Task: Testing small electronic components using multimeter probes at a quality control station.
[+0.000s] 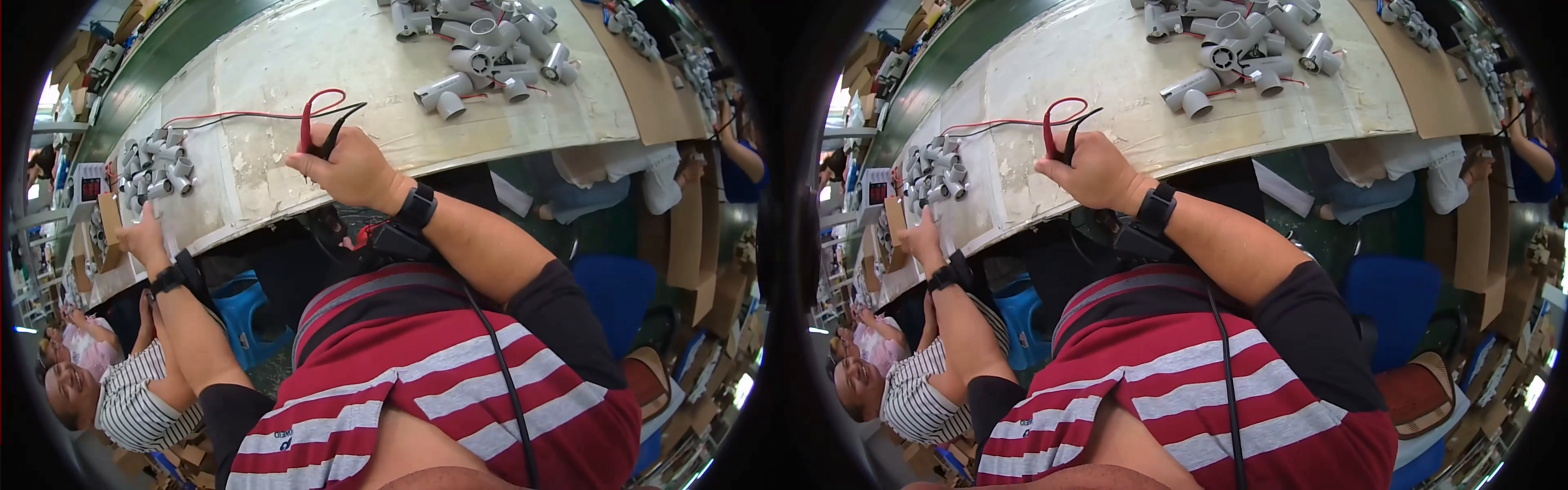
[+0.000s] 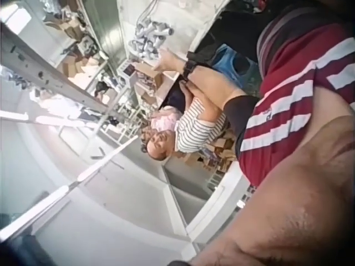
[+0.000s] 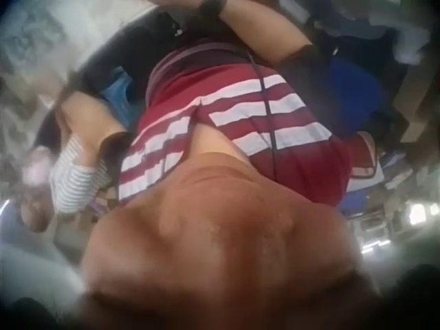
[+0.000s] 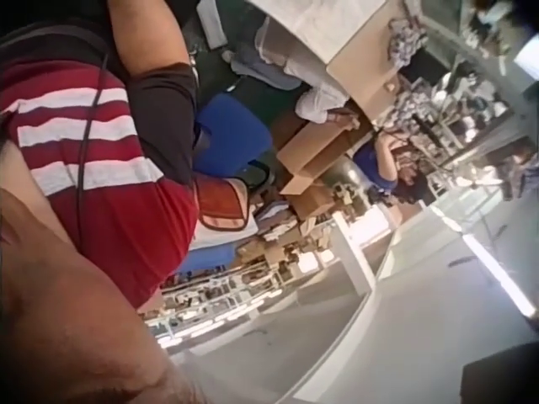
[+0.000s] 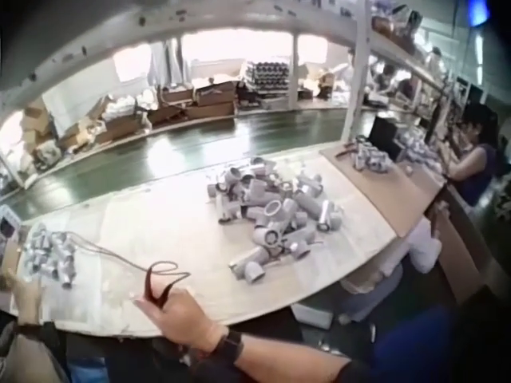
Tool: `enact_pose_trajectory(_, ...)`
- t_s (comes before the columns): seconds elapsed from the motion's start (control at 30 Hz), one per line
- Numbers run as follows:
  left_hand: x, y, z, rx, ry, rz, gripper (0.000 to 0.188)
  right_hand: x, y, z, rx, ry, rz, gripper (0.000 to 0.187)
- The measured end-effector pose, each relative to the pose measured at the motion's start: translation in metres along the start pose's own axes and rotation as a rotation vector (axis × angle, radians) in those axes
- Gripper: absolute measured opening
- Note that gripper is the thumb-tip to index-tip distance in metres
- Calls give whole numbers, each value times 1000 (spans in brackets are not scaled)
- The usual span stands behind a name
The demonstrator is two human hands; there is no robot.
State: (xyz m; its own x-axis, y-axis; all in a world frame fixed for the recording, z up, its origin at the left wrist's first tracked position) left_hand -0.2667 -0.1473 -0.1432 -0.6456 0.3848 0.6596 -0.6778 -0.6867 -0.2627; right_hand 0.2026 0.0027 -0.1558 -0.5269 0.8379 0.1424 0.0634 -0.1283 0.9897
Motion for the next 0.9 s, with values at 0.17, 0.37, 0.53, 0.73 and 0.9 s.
enact_pose_trajectory(0.17,0,-183,58,-218,406,-392,51,9,7,0,-20,28,33,24)
enact_pose_trajectory(0.37,-175,-435,170,-728,945,-1043,28,0,-2,-14,589,-335,163,23)
enact_pose_trajectory(0.53,-204,-465,114,-378,741,-1327,29,41,13,-50,-342,44,-259,19)
enact_pose_trajectory(0.73,-220,-447,106,-887,656,-1178,16,12,29,-53,-112,122,-382,21)
enact_pose_trajectory(0.9,-184,-388,234,-874,933,-721,64,-25,13,-18,-52,49,-430,19)
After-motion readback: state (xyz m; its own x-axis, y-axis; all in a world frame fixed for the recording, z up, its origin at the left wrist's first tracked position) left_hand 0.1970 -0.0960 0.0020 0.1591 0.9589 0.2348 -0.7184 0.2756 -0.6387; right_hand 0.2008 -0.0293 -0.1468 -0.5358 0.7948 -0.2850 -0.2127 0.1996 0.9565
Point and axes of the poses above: each hand's wrist, its own x-axis towards the middle knuckle, its own z-axis out of the back of the hand, y = z × x, the point moved 3 cm from there along x, towards the middle knuckle, and after that the axes turned 4 degrees about -z, right-handed, at the moved point
